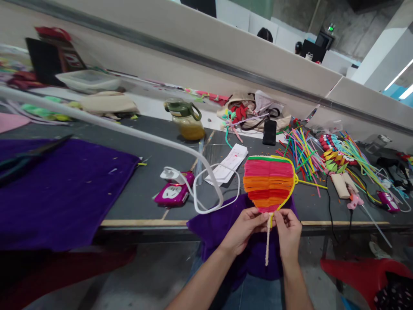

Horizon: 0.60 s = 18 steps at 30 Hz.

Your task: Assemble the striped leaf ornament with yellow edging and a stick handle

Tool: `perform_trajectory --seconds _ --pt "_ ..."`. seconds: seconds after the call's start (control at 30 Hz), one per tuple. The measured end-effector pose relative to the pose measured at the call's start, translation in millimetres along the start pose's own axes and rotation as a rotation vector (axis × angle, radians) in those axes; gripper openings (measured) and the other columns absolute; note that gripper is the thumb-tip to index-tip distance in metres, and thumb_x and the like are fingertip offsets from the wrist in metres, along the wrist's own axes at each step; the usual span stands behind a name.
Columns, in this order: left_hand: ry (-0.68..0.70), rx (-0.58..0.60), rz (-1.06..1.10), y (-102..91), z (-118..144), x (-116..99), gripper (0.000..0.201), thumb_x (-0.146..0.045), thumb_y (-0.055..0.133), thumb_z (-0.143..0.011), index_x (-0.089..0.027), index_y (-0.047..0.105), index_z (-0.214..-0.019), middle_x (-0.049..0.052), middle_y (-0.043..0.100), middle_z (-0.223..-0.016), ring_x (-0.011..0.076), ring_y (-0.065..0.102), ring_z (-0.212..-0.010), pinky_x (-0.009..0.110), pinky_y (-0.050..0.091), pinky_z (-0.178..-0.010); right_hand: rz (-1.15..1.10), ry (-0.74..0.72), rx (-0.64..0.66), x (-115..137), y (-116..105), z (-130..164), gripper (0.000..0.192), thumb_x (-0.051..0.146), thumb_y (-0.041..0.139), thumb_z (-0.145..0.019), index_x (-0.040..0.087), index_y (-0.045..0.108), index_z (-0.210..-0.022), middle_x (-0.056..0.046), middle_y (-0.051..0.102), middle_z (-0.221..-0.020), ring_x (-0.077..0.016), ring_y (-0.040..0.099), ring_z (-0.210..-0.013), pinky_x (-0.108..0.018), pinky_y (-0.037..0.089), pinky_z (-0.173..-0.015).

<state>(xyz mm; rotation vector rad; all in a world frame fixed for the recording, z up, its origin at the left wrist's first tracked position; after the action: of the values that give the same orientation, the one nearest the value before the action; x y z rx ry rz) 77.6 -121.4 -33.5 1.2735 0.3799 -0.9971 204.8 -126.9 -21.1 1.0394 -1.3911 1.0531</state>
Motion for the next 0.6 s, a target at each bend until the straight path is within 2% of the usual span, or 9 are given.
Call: perform_trajectory --seconds 0.13,0.23,0.3,0.47,0.6 --pt "0.054 -0.045 0.024 -1.4 -5.6 -1.1 0.032 -0.033 0.087 -0.062 -0.011 0.078 -0.083 0.009 0.076 -0.076 0.0172 0.068 -0.066 0.029 0.055 -0.067 0.136 -0.166 -0.089 9.8 -0.4 5.7 0.020 0.039 0.063 -0.087 0.020 0.059 -0.083 0.000 0.058 -0.072 -0.0130 0.054 -0.060 -0.024 0.047 -0.056" --pt "0.084 -0.063 0.043 -0.5 -10.0 -2.0 0.031 -0.032 0.088 -0.061 -0.011 0.078 -0.083 0.009 0.075 -0.076 0.0167 0.067 -0.066 0.029 0.056 -0.069 0.243 -0.331 -0.080 19.5 2.5 11.8 0.016 0.034 0.059 -0.091 0.020 0.065 -0.087 -0.005 0.062 -0.083 -0.0167 0.059 -0.073 -0.027 0.049 -0.063" --pt "0.101 -0.083 0.054 -0.3 -12.2 -3.3 0.031 -0.031 0.088 -0.059 -0.011 0.078 -0.081 0.008 0.075 -0.075 0.0161 0.066 -0.066 0.028 0.055 -0.067 0.270 -0.390 -0.073 23.1 2.5 15.0 0.016 0.031 0.057 -0.092 0.021 0.069 -0.092 -0.007 0.063 -0.088 -0.0191 0.061 -0.082 -0.029 0.050 -0.069" --pt "0.130 -0.099 0.077 1.6 -15.4 -8.0 0.027 -0.030 0.089 -0.058 -0.011 0.077 -0.073 0.006 0.073 -0.067 0.0147 0.064 -0.062 0.027 0.054 -0.066 0.249 -0.373 0.001 21.9 5.0 17.9 0.017 0.028 0.059 -0.092 0.021 0.069 -0.103 -0.007 0.065 -0.094 -0.0183 0.063 -0.083 -0.029 0.052 -0.072" --pt "0.141 -0.091 0.037 2.8 -16.7 -10.7 0.027 -0.030 0.088 -0.059 -0.011 0.077 -0.075 0.007 0.075 -0.071 0.0176 0.067 -0.065 0.030 0.055 -0.070 0.204 -0.272 -0.030 16.3 2.0 16.3 0.017 0.031 0.061 -0.090 0.020 0.066 -0.101 -0.007 0.066 -0.095 -0.0171 0.063 -0.081 -0.028 0.052 -0.070"
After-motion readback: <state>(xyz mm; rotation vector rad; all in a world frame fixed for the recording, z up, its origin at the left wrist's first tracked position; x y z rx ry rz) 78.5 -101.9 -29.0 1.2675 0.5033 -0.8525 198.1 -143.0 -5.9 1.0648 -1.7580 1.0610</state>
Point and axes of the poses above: each hand's wrist, its own z-axis away from the middle knuckle, its own y-axis out of the palm, x = y × z, the point moved 7 cm from there along -z, towards the middle knuckle
